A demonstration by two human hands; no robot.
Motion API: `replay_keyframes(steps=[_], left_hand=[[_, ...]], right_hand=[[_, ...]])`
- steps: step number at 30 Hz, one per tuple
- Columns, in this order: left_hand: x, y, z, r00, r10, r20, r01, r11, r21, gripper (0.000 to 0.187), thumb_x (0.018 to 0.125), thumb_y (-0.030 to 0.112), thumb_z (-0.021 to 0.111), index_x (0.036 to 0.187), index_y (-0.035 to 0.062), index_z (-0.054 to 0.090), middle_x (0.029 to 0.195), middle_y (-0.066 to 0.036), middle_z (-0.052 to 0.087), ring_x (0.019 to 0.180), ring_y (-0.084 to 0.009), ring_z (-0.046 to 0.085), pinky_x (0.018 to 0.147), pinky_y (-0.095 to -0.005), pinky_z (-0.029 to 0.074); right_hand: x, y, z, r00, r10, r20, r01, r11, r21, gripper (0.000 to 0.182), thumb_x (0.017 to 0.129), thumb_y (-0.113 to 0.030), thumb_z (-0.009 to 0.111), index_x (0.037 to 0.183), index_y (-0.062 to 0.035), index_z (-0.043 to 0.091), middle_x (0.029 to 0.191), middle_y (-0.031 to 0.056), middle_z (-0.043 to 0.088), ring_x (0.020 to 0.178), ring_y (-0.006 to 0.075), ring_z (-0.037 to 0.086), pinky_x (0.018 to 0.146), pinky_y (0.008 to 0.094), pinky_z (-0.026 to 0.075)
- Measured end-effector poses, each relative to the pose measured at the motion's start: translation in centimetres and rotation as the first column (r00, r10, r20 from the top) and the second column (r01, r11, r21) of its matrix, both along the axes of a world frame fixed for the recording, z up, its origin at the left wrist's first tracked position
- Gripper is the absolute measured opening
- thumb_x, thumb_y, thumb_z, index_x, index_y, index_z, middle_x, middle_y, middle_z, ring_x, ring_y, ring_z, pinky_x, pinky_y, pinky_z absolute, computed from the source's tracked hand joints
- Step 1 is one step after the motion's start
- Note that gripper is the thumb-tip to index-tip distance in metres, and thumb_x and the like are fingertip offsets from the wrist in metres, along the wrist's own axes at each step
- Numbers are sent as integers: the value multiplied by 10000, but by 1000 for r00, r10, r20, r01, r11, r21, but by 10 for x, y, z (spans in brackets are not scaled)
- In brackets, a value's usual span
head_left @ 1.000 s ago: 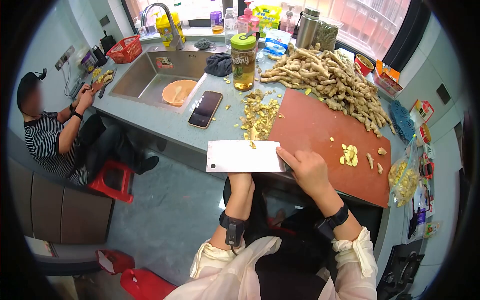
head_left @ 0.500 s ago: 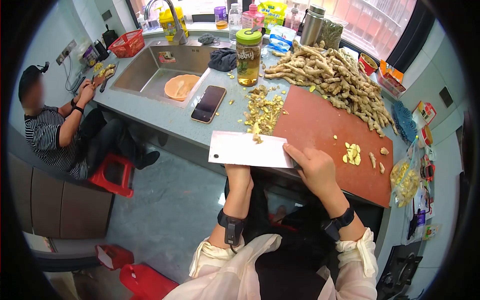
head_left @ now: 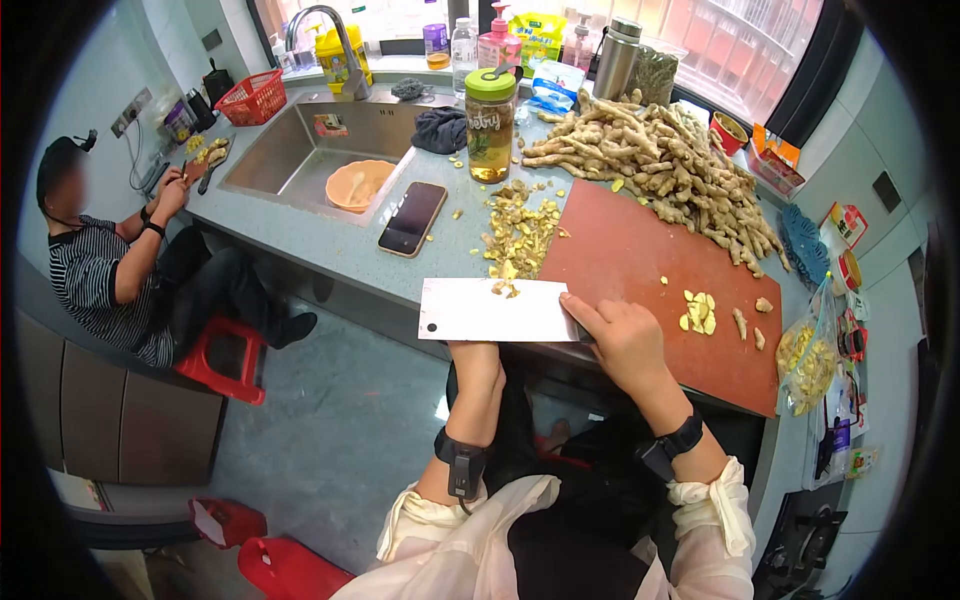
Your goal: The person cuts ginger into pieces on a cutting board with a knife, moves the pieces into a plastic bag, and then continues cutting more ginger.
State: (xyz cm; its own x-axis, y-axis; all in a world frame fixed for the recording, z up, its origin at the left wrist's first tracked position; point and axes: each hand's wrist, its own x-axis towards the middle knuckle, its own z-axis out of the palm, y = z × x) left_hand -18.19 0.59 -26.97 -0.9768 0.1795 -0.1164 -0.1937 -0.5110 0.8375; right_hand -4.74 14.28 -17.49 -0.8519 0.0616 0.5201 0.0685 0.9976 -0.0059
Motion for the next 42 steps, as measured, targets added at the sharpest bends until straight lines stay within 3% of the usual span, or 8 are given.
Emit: replay_keyframes(steps=[5, 8, 11, 13, 14, 16, 25, 42], left_hand=[[-5, -1, 20, 996, -11, 90, 6, 998, 59, 331, 970, 96, 679, 1266, 0, 563, 1188, -107, 656, 1055, -201, 668, 892, -337, 560], [-7, -5, 35, 969, -217, 121, 211, 976, 62, 241, 955, 59, 693, 1154, -29, 591, 1042, -135, 723, 853, -154, 721, 784, -248, 576], [-8, -4, 35, 970, -213, 119, 201, 974, 103, 214, 953, 48, 692, 1116, -36, 582, 1039, -150, 724, 885, -167, 727, 805, -249, 578], [-9, -3, 33, 967, -221, 126, 207, 971, 116, 240, 955, 32, 680, 1148, -46, 561, 1059, -161, 713, 913, -180, 729, 821, -254, 585], [-9, -2, 32, 964, -236, 122, 217, 965, 147, 246, 956, 26, 674, 1156, -47, 551, 1073, -163, 706, 932, -183, 727, 829, -257, 587], [-7, -1, 30, 959, -254, 122, 231, 957, 176, 252, 957, 20, 667, 1165, -47, 541, 1087, -166, 699, 950, -187, 725, 837, -260, 590], [5, 2, 43, 929, -360, 80, 351, 930, 107, 300, 992, 61, 635, 1266, -41, 569, 1084, -126, 701, 950, -175, 721, 865, -289, 597], [18, 7, 52, 893, -447, -54, 441, 892, -95, 294, 1000, 92, 648, 1256, -54, 646, 1072, -107, 736, 923, -136, 715, 846, -265, 544]], right_hand=[[-2, -3, -5, 999, -36, 10, 37, 996, -85, 562, 715, -63, 713, 1261, -198, 684, 735, 54, 541, 693, 259, 622, 612, 398, 512], [-7, 2, -17, 998, -63, -30, 53, 966, -255, 543, 730, -66, 749, 1256, -180, 682, 772, 81, 598, 720, 304, 639, 638, 416, 526], [-11, 8, -21, 985, -109, -134, 29, 871, -490, 469, 811, -89, 762, 1263, -171, 669, 760, 70, 610, 702, 258, 652, 653, 404, 531], [-6, 6, -10, 978, -114, 173, 204, 380, -902, 384, 912, -130, 737, 1284, -124, 641, 718, 22, 578, 657, 151, 613, 618, 335, 520], [-4, 5, -7, 978, -115, 175, 206, 378, -903, 384, 912, -130, 737, 1284, -124, 641, 718, 22, 578, 657, 151, 613, 618, 335, 520], [-4, 2, 0, 999, 15, 38, 39, -80, -996, 351, 973, -174, 702, 1286, -50, 605, 742, -21, 550, 678, 75, 573, 587, 260, 490], [-4, -9, 12, 995, 16, -97, -92, -213, -973, 259, 1004, -189, 667, 1193, -28, 594, 767, -9, 562, 665, 73, 563, 557, 229, 460], [6, 3, -7, 994, -35, -106, -111, -221, -969, 283, 999, -213, 679, 1203, -36, 592, 768, -18, 564, 655, 61, 550, 534, 219, 451]])
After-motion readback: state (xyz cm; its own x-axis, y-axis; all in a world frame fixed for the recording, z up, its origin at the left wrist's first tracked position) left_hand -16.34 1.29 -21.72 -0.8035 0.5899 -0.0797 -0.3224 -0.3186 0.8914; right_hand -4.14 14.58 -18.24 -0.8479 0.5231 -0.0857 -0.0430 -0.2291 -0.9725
